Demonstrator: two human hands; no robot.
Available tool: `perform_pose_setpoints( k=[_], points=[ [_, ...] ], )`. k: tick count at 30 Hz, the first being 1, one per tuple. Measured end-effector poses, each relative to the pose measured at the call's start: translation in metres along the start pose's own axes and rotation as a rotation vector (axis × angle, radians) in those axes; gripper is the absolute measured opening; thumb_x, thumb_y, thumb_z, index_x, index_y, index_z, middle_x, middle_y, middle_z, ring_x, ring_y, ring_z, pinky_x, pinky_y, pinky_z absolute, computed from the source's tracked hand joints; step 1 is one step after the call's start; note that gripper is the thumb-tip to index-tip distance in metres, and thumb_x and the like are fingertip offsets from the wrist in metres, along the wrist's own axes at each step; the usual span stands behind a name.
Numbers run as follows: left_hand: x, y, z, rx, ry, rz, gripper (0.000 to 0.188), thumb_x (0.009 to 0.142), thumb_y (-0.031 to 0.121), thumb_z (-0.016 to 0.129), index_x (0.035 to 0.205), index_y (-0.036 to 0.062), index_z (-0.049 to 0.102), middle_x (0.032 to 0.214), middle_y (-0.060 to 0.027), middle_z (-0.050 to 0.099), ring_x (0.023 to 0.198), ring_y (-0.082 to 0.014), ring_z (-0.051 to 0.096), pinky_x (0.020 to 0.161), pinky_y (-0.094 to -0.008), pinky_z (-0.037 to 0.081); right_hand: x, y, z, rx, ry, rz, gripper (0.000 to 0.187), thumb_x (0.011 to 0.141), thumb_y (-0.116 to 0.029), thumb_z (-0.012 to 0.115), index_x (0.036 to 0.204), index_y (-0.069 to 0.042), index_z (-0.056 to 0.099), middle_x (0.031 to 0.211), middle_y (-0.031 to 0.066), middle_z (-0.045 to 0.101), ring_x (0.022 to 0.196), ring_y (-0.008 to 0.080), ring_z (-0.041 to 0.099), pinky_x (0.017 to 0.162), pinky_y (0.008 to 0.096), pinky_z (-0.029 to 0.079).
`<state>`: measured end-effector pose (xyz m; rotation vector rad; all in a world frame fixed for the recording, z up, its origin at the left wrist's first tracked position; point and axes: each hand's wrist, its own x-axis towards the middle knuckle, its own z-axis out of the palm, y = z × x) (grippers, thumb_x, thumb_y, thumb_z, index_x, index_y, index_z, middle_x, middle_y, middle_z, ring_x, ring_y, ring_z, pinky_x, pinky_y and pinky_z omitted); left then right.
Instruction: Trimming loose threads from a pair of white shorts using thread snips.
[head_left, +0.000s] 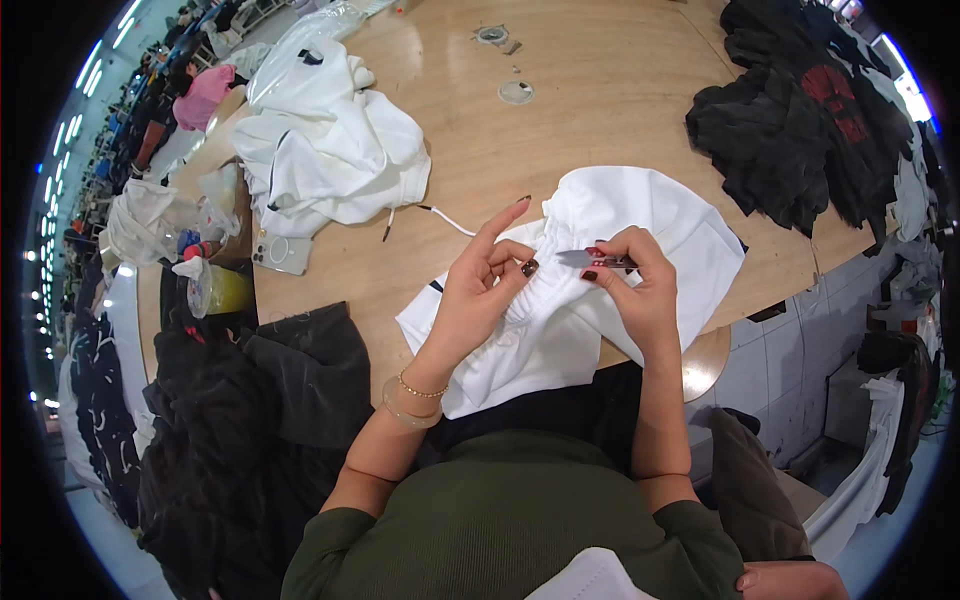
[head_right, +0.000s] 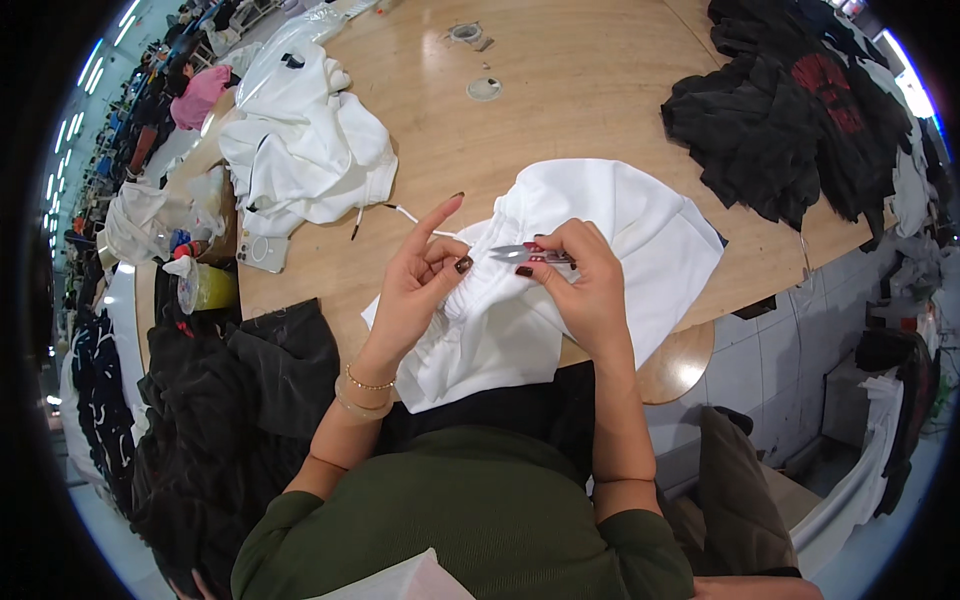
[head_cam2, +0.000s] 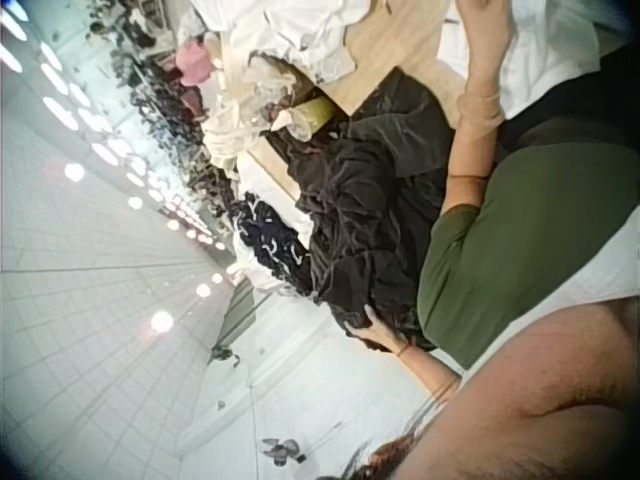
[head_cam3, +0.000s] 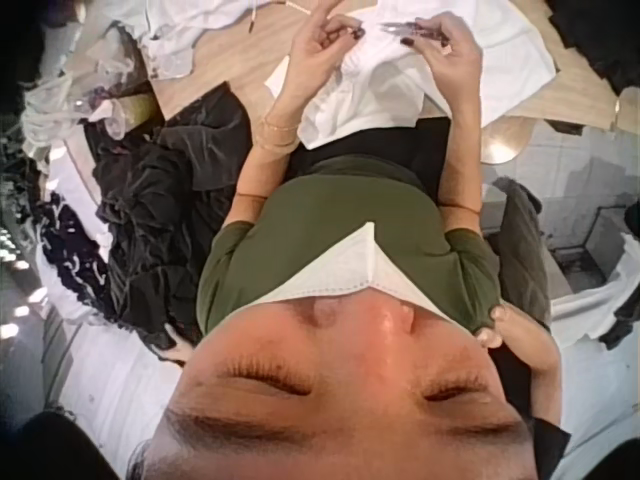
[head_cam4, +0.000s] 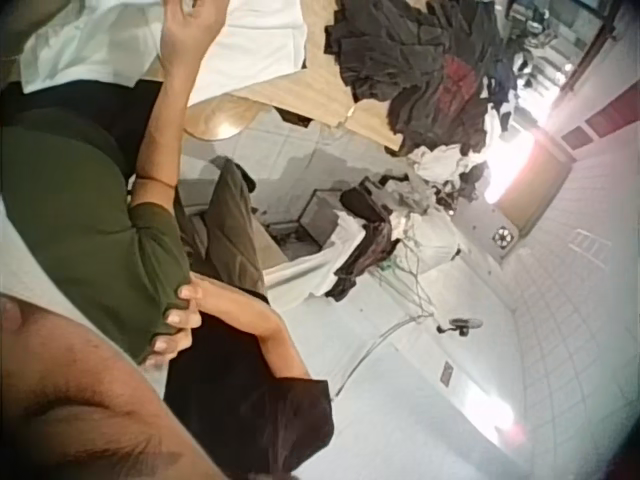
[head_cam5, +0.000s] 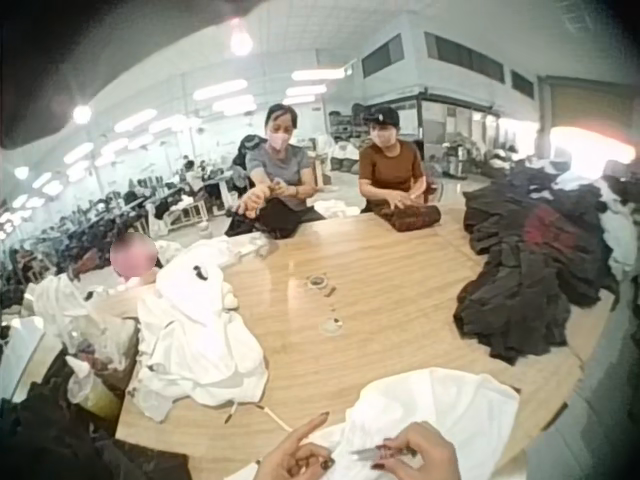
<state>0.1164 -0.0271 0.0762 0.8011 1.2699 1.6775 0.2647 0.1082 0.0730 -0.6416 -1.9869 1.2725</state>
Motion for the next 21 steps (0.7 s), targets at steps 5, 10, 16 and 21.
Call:
perform_pose_setpoints(
  k=[5,10,16,21],
  points=[
    [0.0,0.002,-0.003,0.046,-0.003,-0.008,0.061,0.087,-0.007,0.05,0.144,0.007,0.032,0.092,-0.001,0.057,0.082,-0.0047,0.049,0.076,-0.0177,0.039,0.01,-0.008,0.006,-0.013,-0.099,-0.012,0.021,0.07,-0.001,0.074,0.082,0.001,0.057,0.075,0.0071,0.055,0.074,0.0202,0.051,0.066,0.0286,0.043],
    [0.0,0.004,-0.002,0.074,-0.01,-0.013,0.063,0.087,-0.007,0.05,0.145,0.0078,0.03,0.093,-0.0008,0.057,0.084,-0.0045,0.05,0.076,-0.018,0.039,0.013,-0.003,0.01,0.1,-0.084,0.022,0.021,0.069,0.0,0.074,0.081,0.001,0.056,0.074,0.0053,0.054,0.073,0.018,0.05,0.065,0.0283,0.042],
    [0.003,0.005,-0.002,0.031,0.004,-0.016,0.067,0.086,-0.008,0.05,0.146,0.0092,0.026,0.095,-0.0008,0.058,0.084,-0.0044,0.051,0.076,-0.018,0.04,0.015,0.001,-0.006,0.148,-0.101,0.04,0.022,0.068,0.0,0.074,0.081,0.001,0.056,0.077,0.0039,0.054,0.076,0.0173,0.049,0.067,0.028,0.042],
    [0.003,0.008,-0.003,0.046,-0.009,-0.013,0.067,0.085,-0.01,0.048,0.146,0.0092,0.027,0.097,-0.0007,0.059,0.084,-0.0039,0.05,0.076,-0.0179,0.04,0.021,-0.007,-0.008,0.071,-0.11,-0.057,0.022,0.068,0.0,0.074,0.083,0.001,0.058,0.078,0.0043,0.055,0.078,0.0184,0.048,0.067,0.0281,0.042]
  ],
)
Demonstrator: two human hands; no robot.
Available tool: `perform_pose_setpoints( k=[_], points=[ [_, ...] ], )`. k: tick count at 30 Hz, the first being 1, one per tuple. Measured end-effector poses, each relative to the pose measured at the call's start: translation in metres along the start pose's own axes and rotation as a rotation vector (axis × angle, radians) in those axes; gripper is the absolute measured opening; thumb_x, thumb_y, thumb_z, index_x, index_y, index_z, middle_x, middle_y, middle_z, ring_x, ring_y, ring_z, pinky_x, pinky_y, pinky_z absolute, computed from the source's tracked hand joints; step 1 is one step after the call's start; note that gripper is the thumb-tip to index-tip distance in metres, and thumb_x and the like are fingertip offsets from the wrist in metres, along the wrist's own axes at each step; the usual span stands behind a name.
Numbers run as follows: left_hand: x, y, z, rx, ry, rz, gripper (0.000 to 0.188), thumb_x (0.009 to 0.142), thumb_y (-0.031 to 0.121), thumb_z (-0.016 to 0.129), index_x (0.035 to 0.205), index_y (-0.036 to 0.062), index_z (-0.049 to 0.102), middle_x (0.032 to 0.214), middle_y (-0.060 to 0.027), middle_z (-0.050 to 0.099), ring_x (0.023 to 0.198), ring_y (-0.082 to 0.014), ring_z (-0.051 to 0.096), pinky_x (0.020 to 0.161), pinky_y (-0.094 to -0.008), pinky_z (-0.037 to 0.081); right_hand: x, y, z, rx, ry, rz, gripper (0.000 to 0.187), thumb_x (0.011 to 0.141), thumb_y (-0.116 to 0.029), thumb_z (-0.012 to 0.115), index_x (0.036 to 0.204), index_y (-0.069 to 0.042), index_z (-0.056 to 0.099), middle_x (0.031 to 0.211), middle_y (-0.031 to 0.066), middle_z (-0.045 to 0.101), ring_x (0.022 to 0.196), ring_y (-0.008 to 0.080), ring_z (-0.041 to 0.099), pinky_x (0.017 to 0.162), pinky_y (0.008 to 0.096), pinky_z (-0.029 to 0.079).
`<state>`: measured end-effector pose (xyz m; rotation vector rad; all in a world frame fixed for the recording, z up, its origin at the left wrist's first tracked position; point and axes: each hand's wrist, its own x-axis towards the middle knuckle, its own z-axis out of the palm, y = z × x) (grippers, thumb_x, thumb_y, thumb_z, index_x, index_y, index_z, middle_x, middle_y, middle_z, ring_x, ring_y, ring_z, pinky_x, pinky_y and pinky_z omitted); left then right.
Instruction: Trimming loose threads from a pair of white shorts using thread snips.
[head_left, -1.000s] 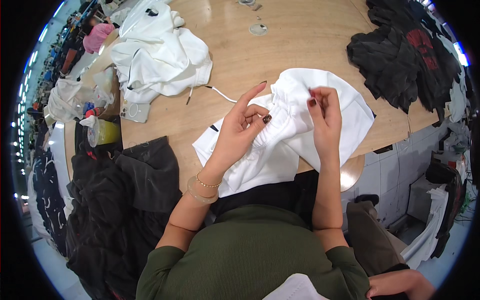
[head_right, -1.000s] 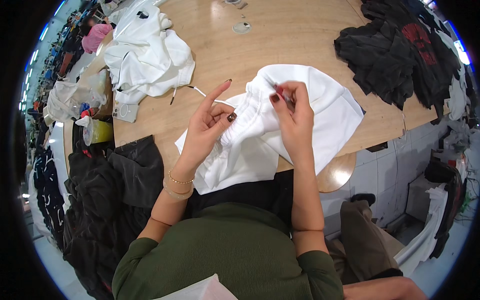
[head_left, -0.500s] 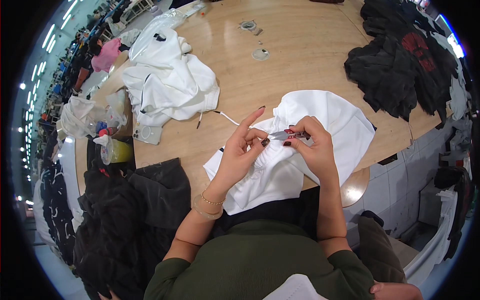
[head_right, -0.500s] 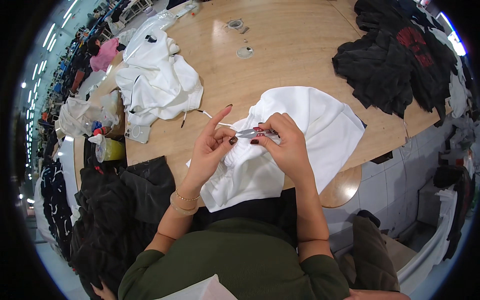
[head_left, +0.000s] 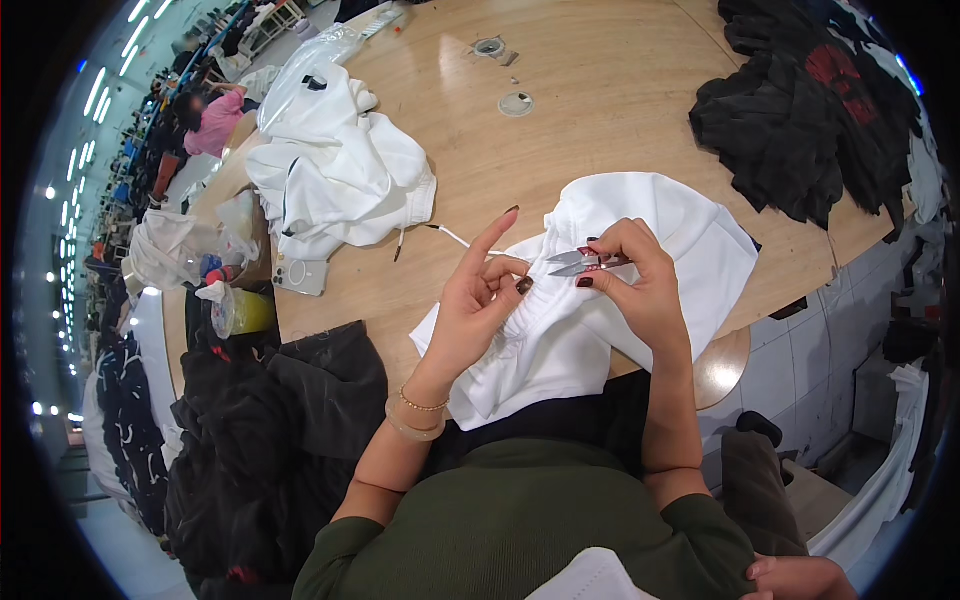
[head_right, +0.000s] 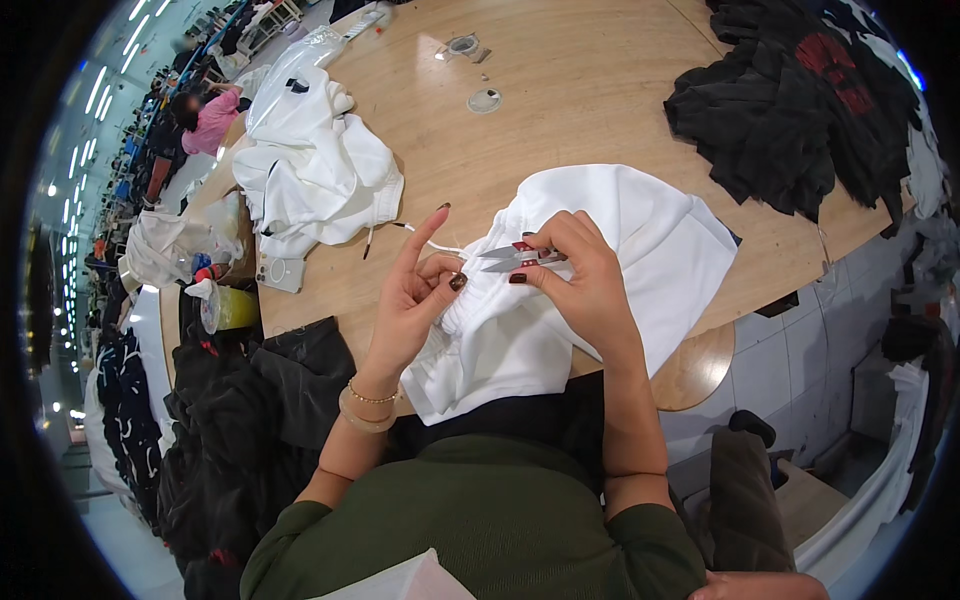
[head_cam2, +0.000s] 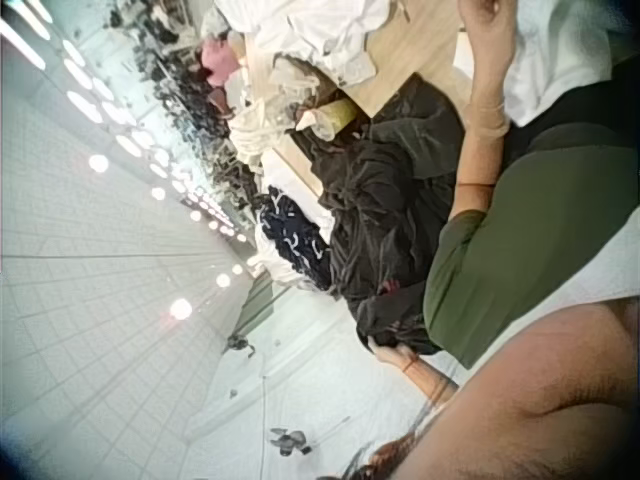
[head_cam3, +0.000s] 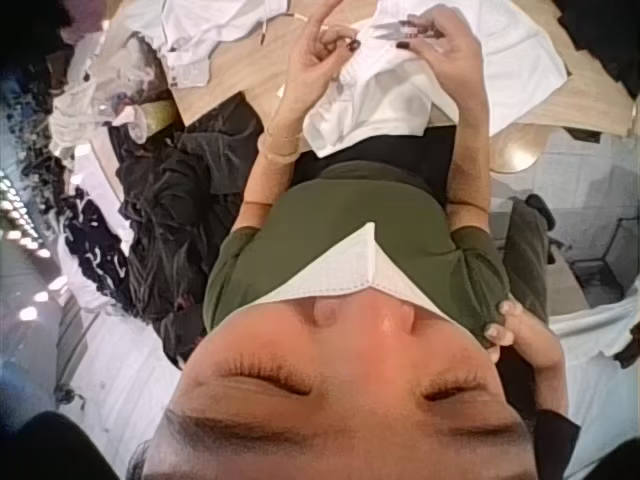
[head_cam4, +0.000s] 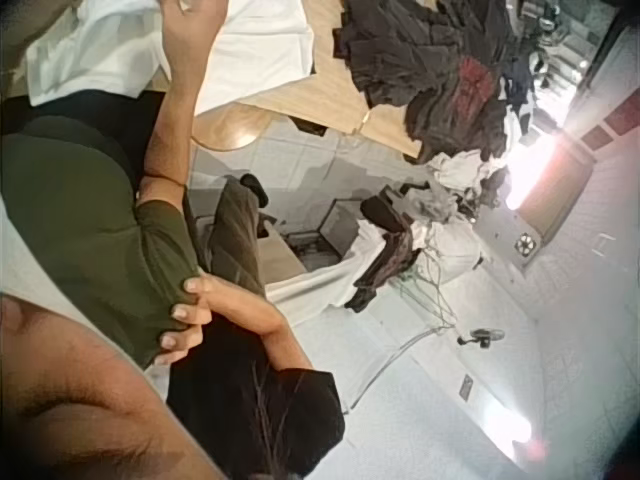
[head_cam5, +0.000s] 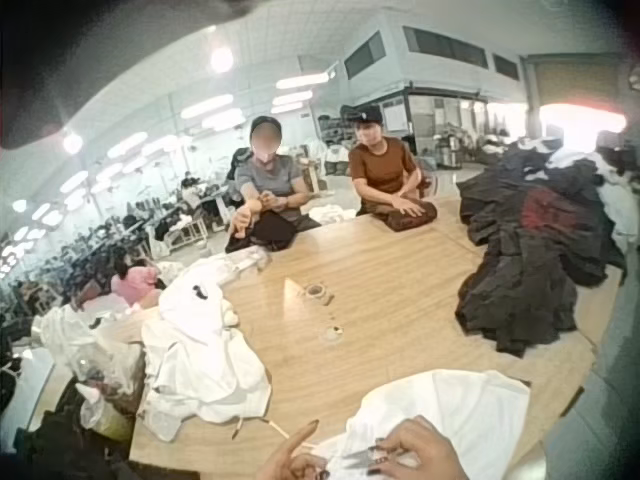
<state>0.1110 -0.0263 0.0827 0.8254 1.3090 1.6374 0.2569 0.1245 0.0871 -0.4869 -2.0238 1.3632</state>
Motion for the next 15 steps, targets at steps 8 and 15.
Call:
perform_pose_setpoints(
  k=[8,15],
  points=[
    [-0.002,0.001,-0.003,0.075,0.003,-0.014,0.069,0.087,-0.007,0.054,0.147,0.0082,0.023,0.098,-0.0008,0.06,0.085,-0.0032,0.051,0.074,-0.0163,0.039,0.004,0.002,-0.001,-0.065,-0.023,-0.038,0.022,0.066,0.001,0.073,0.083,0.001,0.059,0.079,0.0052,0.055,0.077,0.021,0.048,0.067,0.0304,0.042],
    [-0.002,0.004,-0.006,0.101,0.048,-0.018,0.067,0.084,-0.009,0.049,0.145,0.009,0.03,0.096,0.0001,0.061,0.073,-0.0013,0.045,0.068,-0.0163,0.036,0.013,0.006,0.007,-0.092,-0.05,-0.085,0.024,0.064,0.0,0.075,0.082,0.001,0.059,0.077,0.0054,0.054,0.076,0.0223,0.046,0.067,0.0317,0.04]
  ],
)
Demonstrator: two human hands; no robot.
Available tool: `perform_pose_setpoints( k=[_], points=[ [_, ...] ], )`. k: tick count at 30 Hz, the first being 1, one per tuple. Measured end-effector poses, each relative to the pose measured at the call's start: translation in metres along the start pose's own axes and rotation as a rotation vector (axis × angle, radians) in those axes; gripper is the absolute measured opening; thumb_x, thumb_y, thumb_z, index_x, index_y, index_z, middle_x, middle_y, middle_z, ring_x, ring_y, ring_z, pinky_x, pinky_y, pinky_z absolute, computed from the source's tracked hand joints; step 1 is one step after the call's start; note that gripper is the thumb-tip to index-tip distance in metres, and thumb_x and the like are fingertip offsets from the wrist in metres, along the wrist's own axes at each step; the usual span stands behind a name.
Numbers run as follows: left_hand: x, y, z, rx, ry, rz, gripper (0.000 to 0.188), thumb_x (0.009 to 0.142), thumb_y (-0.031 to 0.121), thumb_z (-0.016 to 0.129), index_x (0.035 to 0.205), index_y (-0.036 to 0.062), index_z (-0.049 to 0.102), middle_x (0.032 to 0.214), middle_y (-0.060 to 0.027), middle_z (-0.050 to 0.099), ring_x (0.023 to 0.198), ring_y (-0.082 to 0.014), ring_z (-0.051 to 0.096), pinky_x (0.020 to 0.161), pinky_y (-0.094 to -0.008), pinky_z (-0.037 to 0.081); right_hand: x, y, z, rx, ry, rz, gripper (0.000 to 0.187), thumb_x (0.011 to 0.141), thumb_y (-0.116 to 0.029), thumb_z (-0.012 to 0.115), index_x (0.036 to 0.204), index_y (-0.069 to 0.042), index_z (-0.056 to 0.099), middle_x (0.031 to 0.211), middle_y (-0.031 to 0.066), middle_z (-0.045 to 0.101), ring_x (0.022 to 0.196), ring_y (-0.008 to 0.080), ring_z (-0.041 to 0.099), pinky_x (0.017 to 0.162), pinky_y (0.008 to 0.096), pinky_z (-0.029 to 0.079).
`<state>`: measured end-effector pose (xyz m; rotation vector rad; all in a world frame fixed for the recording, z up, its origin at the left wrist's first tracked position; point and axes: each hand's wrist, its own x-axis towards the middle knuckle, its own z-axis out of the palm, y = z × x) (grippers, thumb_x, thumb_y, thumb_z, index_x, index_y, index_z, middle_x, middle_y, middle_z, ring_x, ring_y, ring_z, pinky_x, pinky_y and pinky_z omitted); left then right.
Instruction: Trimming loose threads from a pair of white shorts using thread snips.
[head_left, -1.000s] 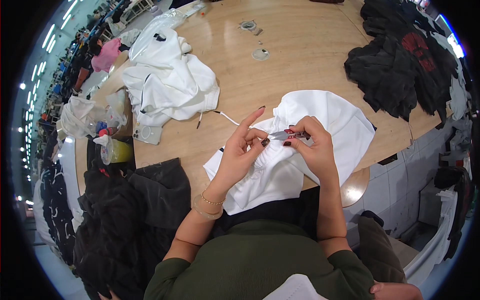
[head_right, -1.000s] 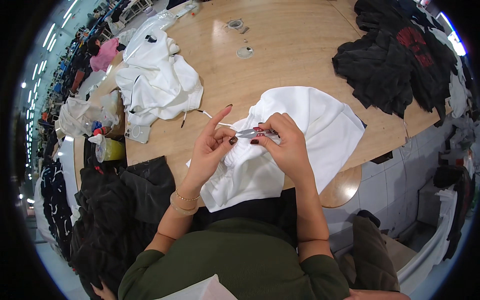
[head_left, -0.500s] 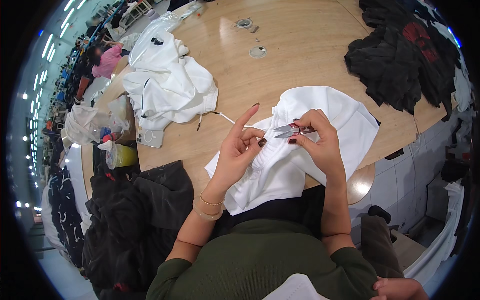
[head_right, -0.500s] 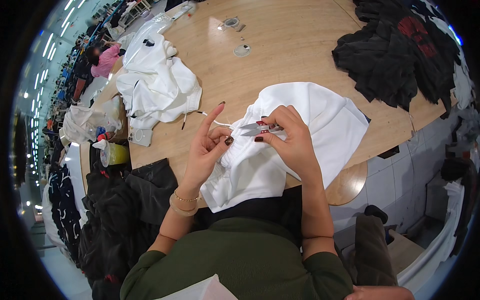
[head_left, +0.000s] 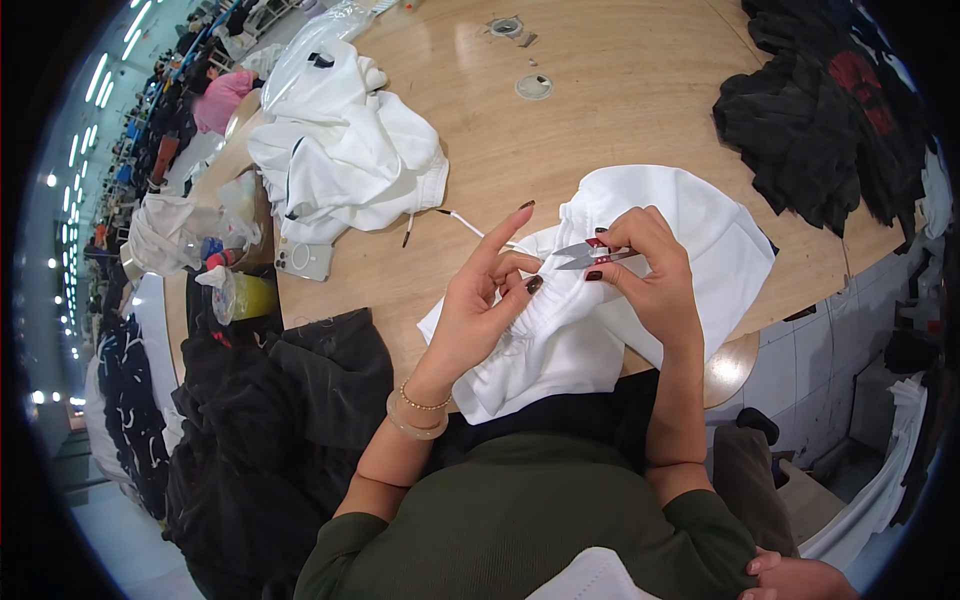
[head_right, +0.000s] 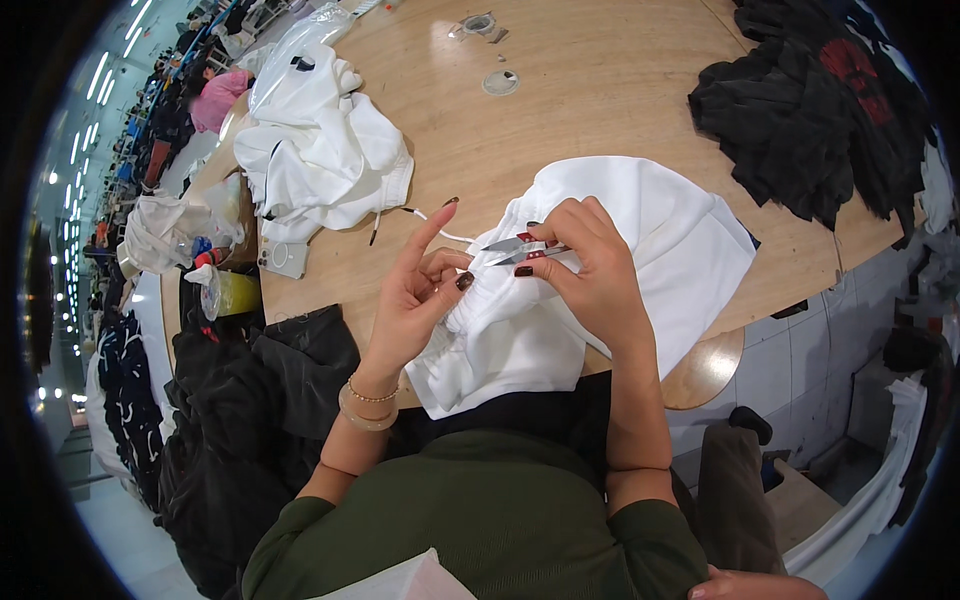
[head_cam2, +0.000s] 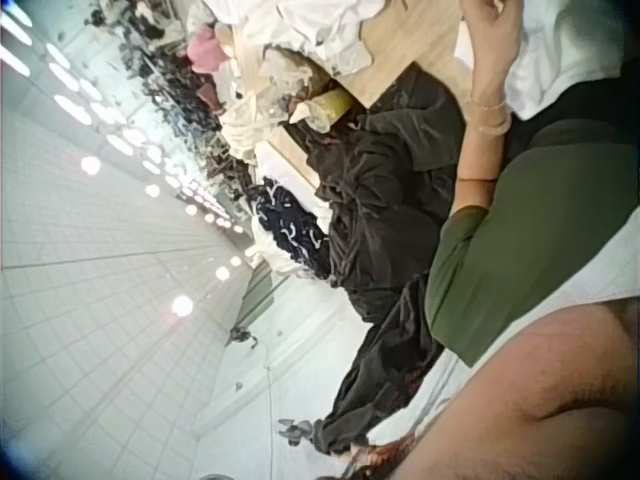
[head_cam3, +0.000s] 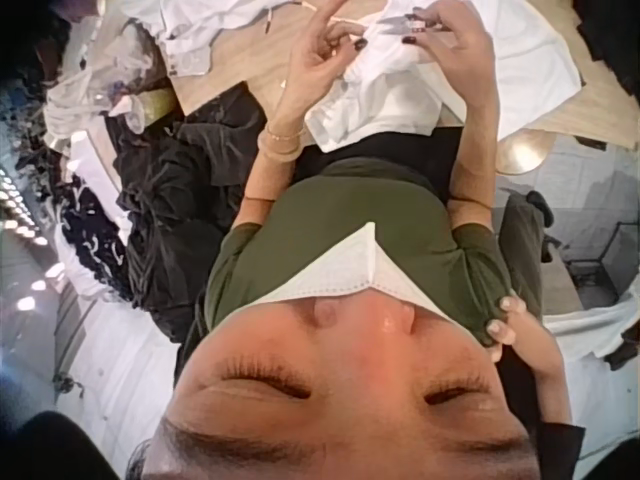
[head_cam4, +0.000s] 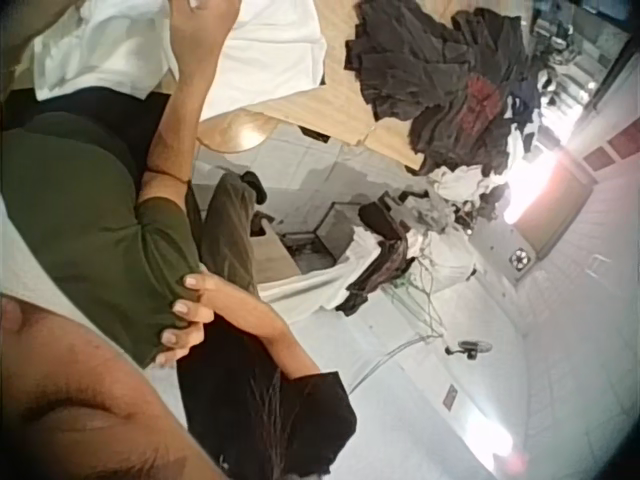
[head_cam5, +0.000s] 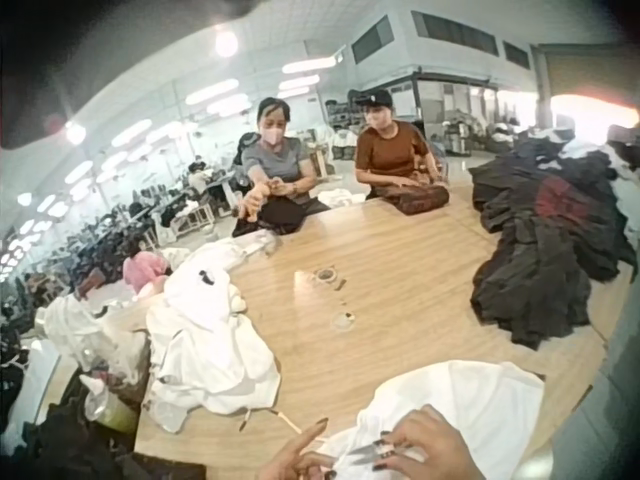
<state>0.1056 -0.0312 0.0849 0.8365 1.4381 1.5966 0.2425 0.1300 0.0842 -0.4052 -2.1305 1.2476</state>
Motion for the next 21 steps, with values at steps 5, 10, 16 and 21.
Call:
perform_pose_setpoints(
  k=[5,10,16,21],
  points=[
    [0.001,0.0,-0.007,0.047,-0.01,-0.011,0.066,0.086,-0.008,0.052,0.146,0.0076,0.028,0.096,0.0005,0.059,0.078,-0.002,0.045,0.068,-0.0154,0.036,0.007,0.001,0.004,-0.046,-0.023,-0.01,0.024,0.063,0.0,0.075,0.08,0.0,0.058,0.077,0.0055,0.053,0.075,0.0227,0.045,0.067,0.0322,0.04],
    [0.003,0.001,-0.006,0.023,0.002,-0.004,0.065,0.083,-0.009,0.05,0.144,0.0061,0.032,0.097,-0.0017,0.061,0.071,-0.0028,0.042,0.067,-0.017,0.037,0.01,0.005,0.006,0.053,-0.058,0.025,0.025,0.065,-0.001,0.076,0.083,0.0,0.058,0.079,0.0042,0.055,0.076,0.0193,0.048,0.068,0.0297,0.041],
    [0.007,-0.005,-0.004,-0.063,0.01,0.007,0.066,0.083,-0.01,0.052,0.144,0.0055,0.032,0.095,-0.0012,0.061,0.071,-0.0026,0.043,0.068,-0.0169,0.037,0.007,0.004,0.011,0.639,-0.006,0.212,0.034,0.068,0.005,0.071,0.098,-0.001,0.057,0.091,0.0029,0.057,0.085,0.0106,0.054,0.075,0.025,0.045],
    [0.009,-0.003,-0.001,-0.098,0.042,-0.017,0.066,0.083,-0.009,0.053,0.144,0.0054,0.031,0.094,-0.0013,0.062,0.071,-0.0016,0.043,0.067,-0.0162,0.037,0.008,-0.004,0.02,0.107,-0.125,0.045,0.029,0.065,0.012,0.062,0.091,-0.002,0.06,0.077,0.0057,0.053,0.07,0.016,0.055,0.061,0.0264,0.045]
  ],
)
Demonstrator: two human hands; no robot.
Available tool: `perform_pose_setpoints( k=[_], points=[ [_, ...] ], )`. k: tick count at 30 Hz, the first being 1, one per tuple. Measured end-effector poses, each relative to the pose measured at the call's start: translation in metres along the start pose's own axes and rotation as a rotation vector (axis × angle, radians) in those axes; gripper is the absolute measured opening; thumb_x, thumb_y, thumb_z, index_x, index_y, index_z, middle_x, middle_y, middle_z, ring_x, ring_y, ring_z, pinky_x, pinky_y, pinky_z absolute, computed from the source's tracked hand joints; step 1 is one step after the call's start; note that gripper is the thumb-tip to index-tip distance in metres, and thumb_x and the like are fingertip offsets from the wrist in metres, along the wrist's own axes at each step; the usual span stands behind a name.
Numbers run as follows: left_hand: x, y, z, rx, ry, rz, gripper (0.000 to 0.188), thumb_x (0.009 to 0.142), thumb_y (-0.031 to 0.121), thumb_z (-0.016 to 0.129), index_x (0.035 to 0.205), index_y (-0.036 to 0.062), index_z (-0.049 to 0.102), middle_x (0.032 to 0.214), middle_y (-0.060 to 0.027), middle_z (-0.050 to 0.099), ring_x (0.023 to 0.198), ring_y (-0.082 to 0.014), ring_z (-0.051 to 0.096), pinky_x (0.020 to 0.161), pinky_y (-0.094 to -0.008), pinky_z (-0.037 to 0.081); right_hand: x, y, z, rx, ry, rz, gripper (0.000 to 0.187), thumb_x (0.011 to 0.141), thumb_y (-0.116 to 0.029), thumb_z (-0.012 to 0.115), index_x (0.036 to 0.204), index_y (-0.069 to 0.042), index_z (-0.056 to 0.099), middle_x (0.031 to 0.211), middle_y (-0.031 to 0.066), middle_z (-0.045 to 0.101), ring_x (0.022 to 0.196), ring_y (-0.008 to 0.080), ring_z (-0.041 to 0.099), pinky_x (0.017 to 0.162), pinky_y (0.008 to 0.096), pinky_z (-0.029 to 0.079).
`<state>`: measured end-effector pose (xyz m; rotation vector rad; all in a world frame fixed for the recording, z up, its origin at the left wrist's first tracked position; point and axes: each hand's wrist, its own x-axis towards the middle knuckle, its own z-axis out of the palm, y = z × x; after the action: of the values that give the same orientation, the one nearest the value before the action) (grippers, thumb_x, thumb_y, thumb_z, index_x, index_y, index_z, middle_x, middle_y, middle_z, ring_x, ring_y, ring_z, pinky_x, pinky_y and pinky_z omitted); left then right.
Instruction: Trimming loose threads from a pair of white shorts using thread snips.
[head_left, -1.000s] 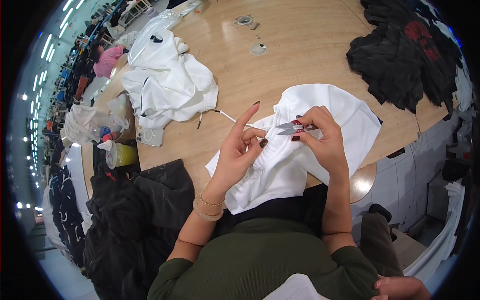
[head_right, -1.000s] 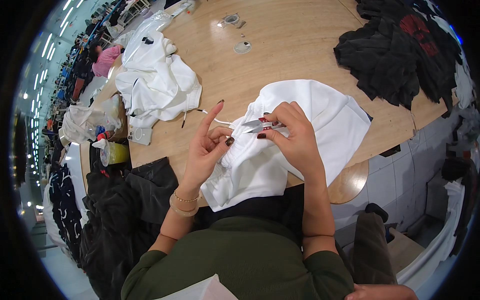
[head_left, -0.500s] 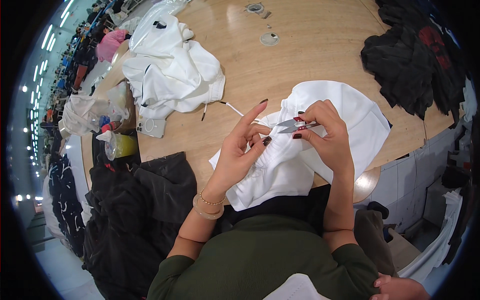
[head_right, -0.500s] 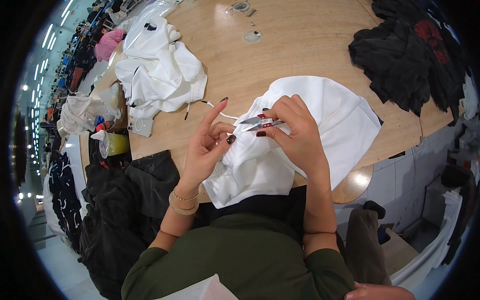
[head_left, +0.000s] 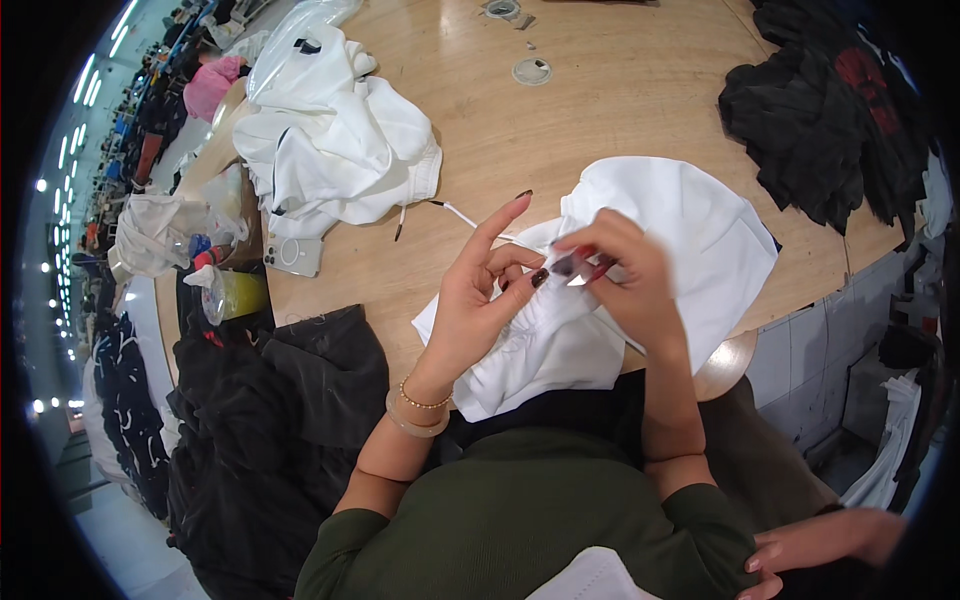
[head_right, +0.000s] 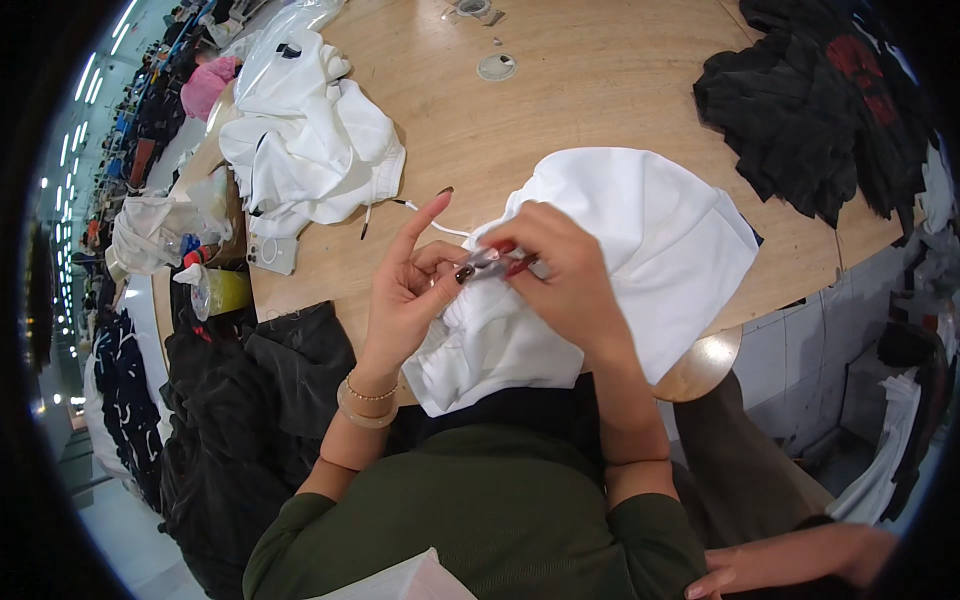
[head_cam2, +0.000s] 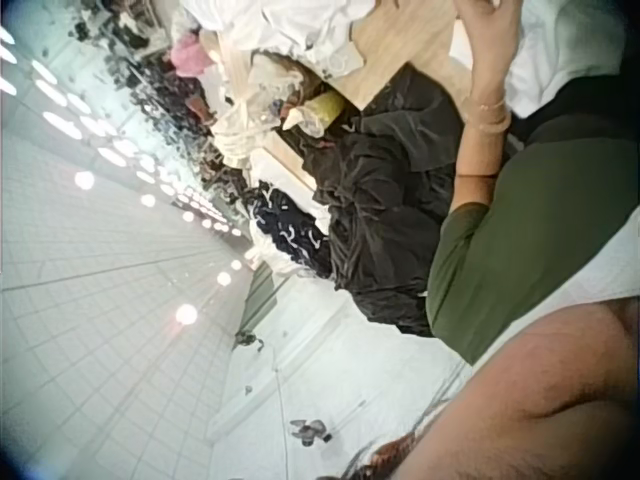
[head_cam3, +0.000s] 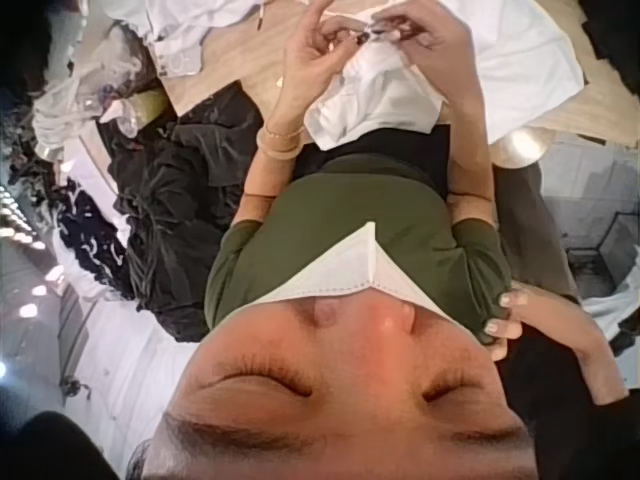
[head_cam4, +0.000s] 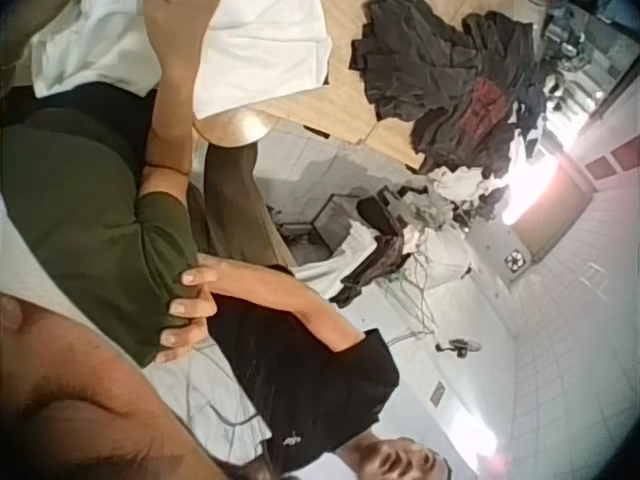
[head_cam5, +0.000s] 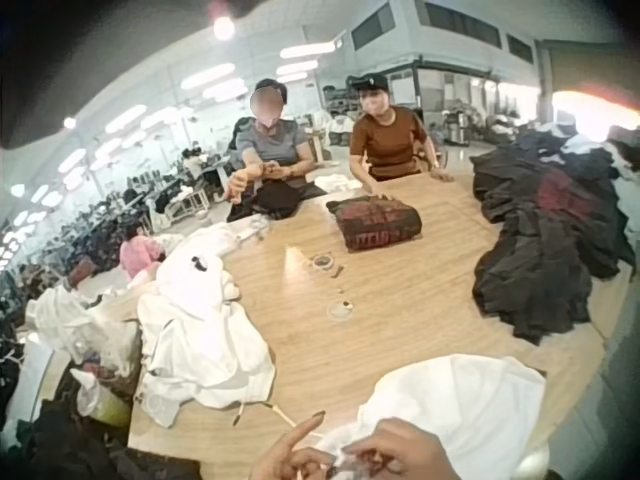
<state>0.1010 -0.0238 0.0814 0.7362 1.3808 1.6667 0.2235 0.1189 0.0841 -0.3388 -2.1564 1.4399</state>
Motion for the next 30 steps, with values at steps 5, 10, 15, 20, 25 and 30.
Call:
perform_pose_setpoints(
  k=[5,10,15,20,25,30],
  points=[
    [-0.003,0.001,0.0,0.022,0.033,0.006,0.066,0.083,-0.009,0.052,0.143,0.0058,0.032,0.093,-0.0021,0.062,0.068,-0.0007,0.042,0.065,-0.0152,0.036,-0.001,-0.004,0.017,0.017,0.128,0.018,0.019,0.07,0.013,0.056,0.085,0.0,0.056,0.074,0.0074,0.049,0.067,0.0171,0.051,0.059,0.0284,0.041],
    [-0.005,0.003,0.003,0.038,0.032,0.048,0.064,0.083,-0.009,0.052,0.143,0.0058,0.033,0.093,-0.0018,0.062,0.066,-0.0001,0.041,0.063,-0.0147,0.036,-0.011,0.009,0.003,0.334,0.201,0.165,0.018,0.075,0.01,0.058,0.091,0.002,0.055,0.081,0.0072,0.051,0.074,0.0135,0.051,0.069,0.024,0.043],
    [-0.006,-0.002,0.013,0.045,0.009,0.076,0.063,0.083,-0.009,0.052,0.142,0.0063,0.035,0.093,-0.0015,0.063,0.066,0.0001,0.04,0.062,-0.0146,0.035,-0.022,-0.014,0.012,-0.116,0.149,0.012,0.028,0.07,0.014,0.057,0.094,-0.001,0.06,0.081,0.0092,0.055,0.07,0.0213,0.057,0.061,0.0292,0.047],
    [-0.006,-0.008,0.028,0.01,-0.007,0.061,0.063,0.082,-0.01,0.052,0.141,0.0066,0.037,0.091,-0.0006,0.062,0.065,0.0,0.039,0.061,-0.0144,0.034,-0.032,-0.008,0.012,-0.15,0.334,0.014,0.015,0.076,0.011,0.056,0.086,0.001,0.055,0.073,0.0023,0.048,0.064,0.0104,0.045,0.059,0.0219,0.038],
    [-0.01,-0.002,0.032,0.074,-0.021,0.084,0.063,0.082,-0.01,0.052,0.14,0.0063,0.037,0.09,-0.0001,0.062,0.065,-0.0002,0.038,0.06,-0.0144,0.033,-0.04,-0.017,-0.013,0.333,0.374,0.245,0.011,0.084,0.006,0.058,0.093,0.002,0.057,0.084,-0.0001,0.053,0.074,0.0073,0.048,0.065,0.021,0.041],
    [-0.014,-0.005,0.036,0.054,0.018,0.099,0.063,0.082,-0.009,0.052,0.14,0.0059,0.037,0.088,0.0001,0.061,0.064,-0.0002,0.038,0.059,-0.0148,0.033,-0.047,-0.009,0.011,-0.19,0.29,-0.078,0.024,0.068,0.012,0.055,0.088,0.001,0.059,0.077,0.0054,0.052,0.067,0.0126,0.052,0.06,0.0218,0.039]
  ],
)
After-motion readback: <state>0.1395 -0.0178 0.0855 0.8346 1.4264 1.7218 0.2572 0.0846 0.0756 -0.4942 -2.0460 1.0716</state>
